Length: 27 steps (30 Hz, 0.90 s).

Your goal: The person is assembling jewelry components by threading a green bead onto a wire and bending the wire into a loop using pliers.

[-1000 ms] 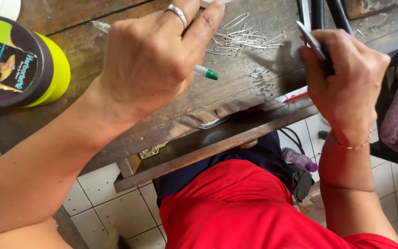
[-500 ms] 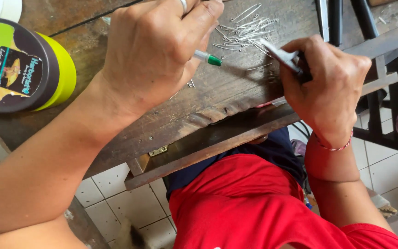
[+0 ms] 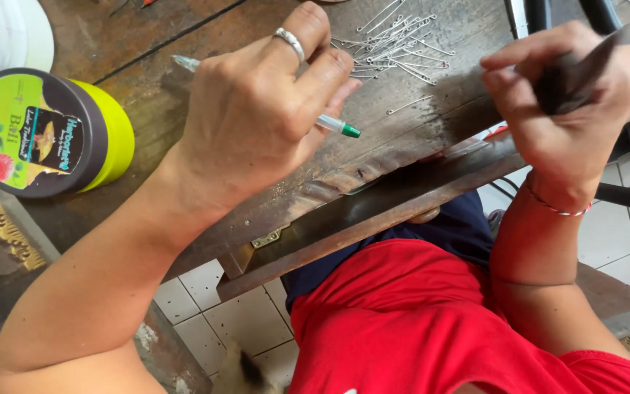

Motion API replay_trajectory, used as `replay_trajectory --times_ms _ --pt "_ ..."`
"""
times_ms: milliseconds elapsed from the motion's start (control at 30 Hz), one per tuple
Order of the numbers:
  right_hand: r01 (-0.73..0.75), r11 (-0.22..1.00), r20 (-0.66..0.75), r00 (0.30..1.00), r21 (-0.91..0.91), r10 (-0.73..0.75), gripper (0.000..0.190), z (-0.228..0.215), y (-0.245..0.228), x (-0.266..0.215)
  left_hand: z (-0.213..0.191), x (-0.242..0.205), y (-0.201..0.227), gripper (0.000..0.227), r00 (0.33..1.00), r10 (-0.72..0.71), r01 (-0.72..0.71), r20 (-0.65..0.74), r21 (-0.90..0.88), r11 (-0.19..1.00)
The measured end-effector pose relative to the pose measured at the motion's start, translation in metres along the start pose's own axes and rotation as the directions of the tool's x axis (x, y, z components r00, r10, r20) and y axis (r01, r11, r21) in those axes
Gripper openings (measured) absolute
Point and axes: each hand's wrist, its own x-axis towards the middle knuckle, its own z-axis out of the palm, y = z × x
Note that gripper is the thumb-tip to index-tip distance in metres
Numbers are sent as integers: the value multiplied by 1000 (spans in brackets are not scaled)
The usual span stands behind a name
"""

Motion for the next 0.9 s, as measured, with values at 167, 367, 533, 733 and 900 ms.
replay_trajectory --times_ms 167,367,533,733,900 --pt "107 982 66 993 -153 -98 10 7 -14 1 3 2 18 34 999 32 -31 -23 47 998" --pt "127 987 -58 989 -99 -133 8 13 -14 -1 22 5 47 4 992 60 -48 -108 110 993" --pt "137 984 -105 983 -116 -150 6 14 -9 -5 29 10 55 11 995 60 -47 -80 153 987" --pt "168 985 -141 975 -28 -170 8 17 4 -10 27 12 59 20 1000 21 -20 -14 77 997" --pt "305 950 -131 941 -72 -312 23 21 -2 -5 18 16 57 16 992 93 -77 -84 173 982"
